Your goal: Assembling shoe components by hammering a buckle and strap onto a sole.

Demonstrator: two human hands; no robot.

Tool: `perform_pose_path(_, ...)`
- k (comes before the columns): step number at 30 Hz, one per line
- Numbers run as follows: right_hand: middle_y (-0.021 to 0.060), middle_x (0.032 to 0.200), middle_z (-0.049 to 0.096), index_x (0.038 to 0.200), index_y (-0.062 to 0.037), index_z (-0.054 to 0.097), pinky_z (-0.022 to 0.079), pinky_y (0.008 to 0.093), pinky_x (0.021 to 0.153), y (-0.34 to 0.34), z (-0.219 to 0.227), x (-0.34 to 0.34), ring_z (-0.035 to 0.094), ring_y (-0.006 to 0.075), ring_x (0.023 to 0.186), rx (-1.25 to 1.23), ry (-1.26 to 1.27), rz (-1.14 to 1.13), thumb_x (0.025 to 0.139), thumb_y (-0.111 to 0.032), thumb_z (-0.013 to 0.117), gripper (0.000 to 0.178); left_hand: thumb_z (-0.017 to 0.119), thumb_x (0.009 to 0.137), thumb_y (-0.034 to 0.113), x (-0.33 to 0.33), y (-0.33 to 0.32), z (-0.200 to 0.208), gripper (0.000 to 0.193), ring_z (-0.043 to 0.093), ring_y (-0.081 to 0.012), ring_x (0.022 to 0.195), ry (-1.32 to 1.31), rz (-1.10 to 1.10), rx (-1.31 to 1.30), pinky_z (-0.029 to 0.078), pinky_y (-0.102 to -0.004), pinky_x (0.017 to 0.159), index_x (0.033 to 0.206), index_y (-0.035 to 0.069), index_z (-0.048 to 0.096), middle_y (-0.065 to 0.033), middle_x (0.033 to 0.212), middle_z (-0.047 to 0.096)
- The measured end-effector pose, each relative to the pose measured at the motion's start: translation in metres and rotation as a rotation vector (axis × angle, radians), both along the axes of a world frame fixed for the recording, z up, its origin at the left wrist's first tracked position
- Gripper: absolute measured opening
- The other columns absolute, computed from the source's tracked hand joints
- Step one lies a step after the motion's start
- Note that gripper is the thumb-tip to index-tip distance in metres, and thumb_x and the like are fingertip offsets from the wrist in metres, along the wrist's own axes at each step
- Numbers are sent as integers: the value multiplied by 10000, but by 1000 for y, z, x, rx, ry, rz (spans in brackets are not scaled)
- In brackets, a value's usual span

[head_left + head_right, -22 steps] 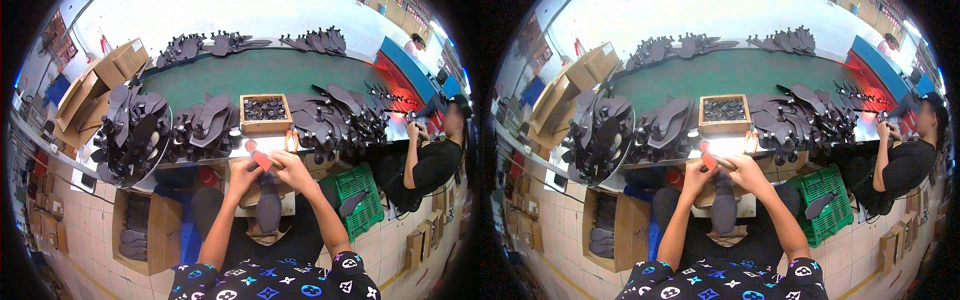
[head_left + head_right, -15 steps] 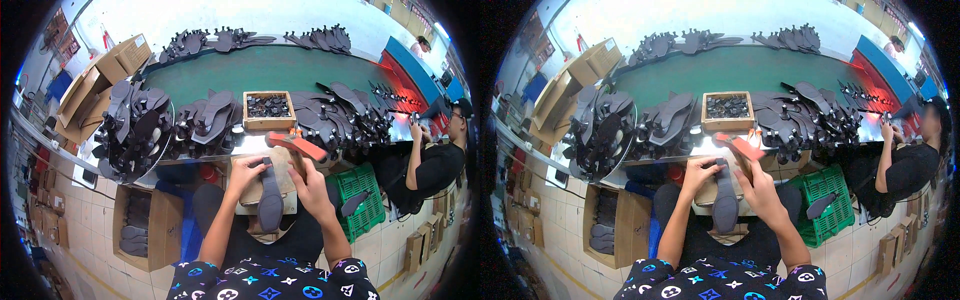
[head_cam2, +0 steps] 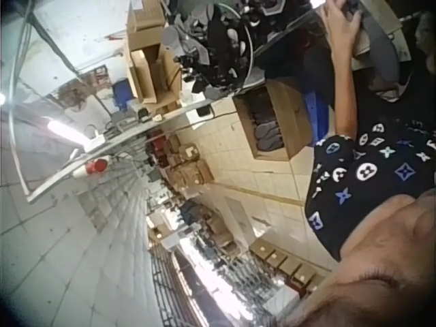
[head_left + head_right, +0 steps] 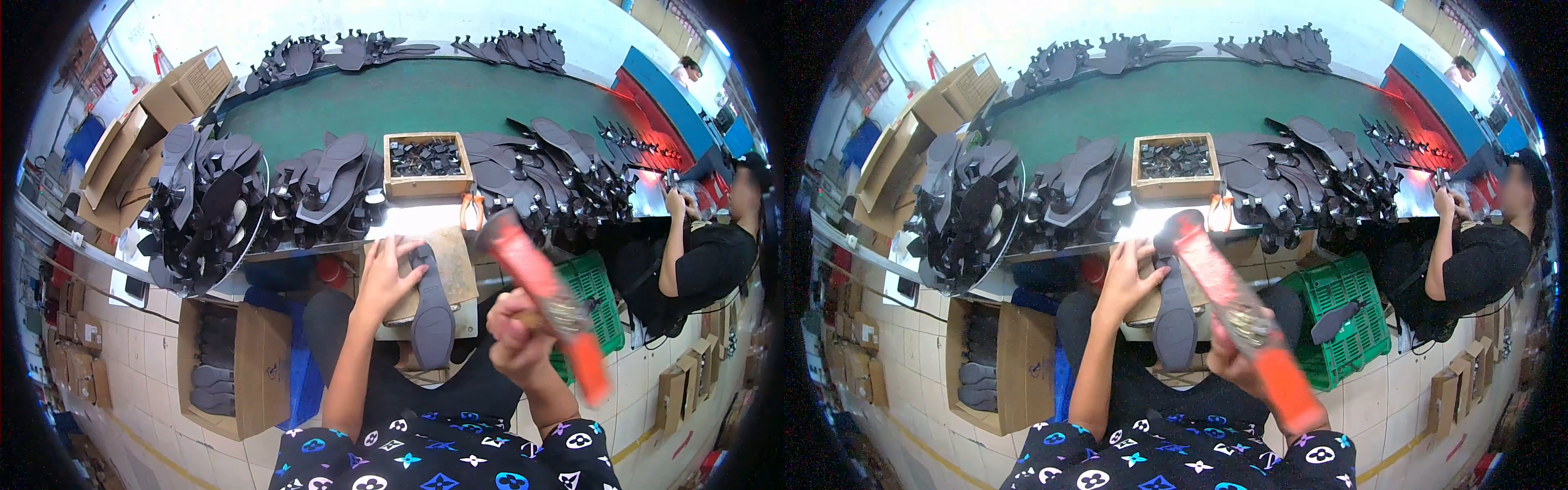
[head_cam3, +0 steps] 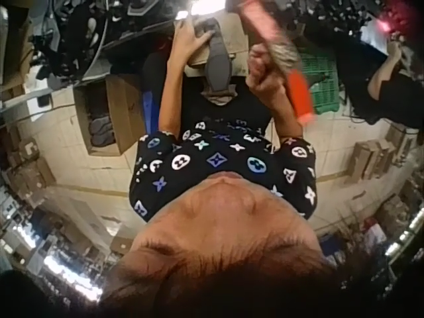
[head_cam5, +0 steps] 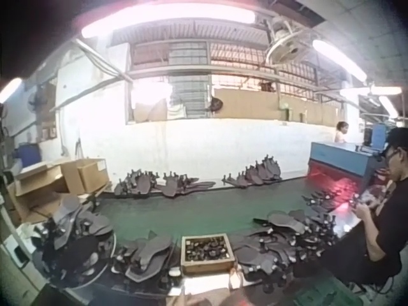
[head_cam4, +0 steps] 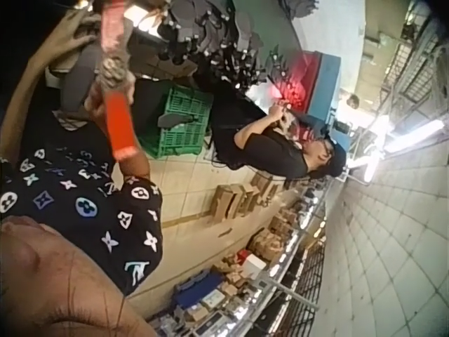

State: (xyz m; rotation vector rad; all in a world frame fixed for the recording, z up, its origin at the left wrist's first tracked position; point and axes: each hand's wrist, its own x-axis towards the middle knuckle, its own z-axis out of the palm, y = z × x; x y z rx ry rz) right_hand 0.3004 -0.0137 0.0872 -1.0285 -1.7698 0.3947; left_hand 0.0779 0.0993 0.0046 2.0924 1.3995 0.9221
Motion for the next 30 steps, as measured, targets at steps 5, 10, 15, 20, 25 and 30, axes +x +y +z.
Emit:
perform_pose_path(5, 288, 812, 632, 1094, 33, 509, 516, 510, 590, 31, -1, -16, 643, 473, 779, -451, -246, -23, 957, -70, 584, 187, 720, 854, 353, -4, -3, -13, 597, 500, -320, 1296, 176, 60, 102, 128, -572, 1197, 1369, 123, 526, -158, 1288, 593)
perform_pose_path(10, -48, 648, 409, 1008, -54, 510, 381, 219, 494, 6, 15, -14, 378, 49, 525, -177, 737, 279, 1001, -205, 554, 157, 695, 870, 342, -2, -2, 0, 621, 450, -277, 1360, 53, 9, -43, 98, -574, 1202, 1401, 118, 462, -102, 1394, 551)
perform_pose_path(15, 293, 687, 597, 1039, 20, 498, 457, 510, 523, 37, 8, -23, 625, 476, 667, -434, -119, -51, 999, -144, 538, 174, 676, 881, 377, -7, -7, -5, 541, 388, -362, 1402, 351, 92, 45, 67, -654, 1171, 1391, 245, 552, -92, 1448, 520)
perform_pose_path(20, 121, 654, 565, 1036, 8, 577, 435, 357, 516, 39, 19, -9, 568, 218, 537, -221, 10, -199, 1001, -138, 555, 152, 691, 882, 306, 2, -3, -4, 295, 601, -314, 1164, 168, 5, 270, 337, -581, 1084, 1125, 142, 720, -81, 1175, 696)
perform_pose_path(25, 161, 998, 669, 1173, -20, 600, 547, 413, 696, 65, -25, 2, 683, 334, 846, -104, -392, -124, 929, -110, 629, 261, 683, 906, 150, 6, -69, 54, 156, 572, -164, 615, -384, -326, -94, 414, -296, 557, 895, -1, 723, -60, 733, 626)
perform_pose_path(30, 127, 1267, 585, 1236, -47, 588, 497, 418, 864, 69, -37, -10, 582, 314, 1110, -85, -814, 79, 891, -176, 661, 376, 668, 943, 169, 4, -114, 92, 205, 511, -58, 675, -759, -390, -576, 395, -243, 595, 982, -17, 745, -19, 721, 604)
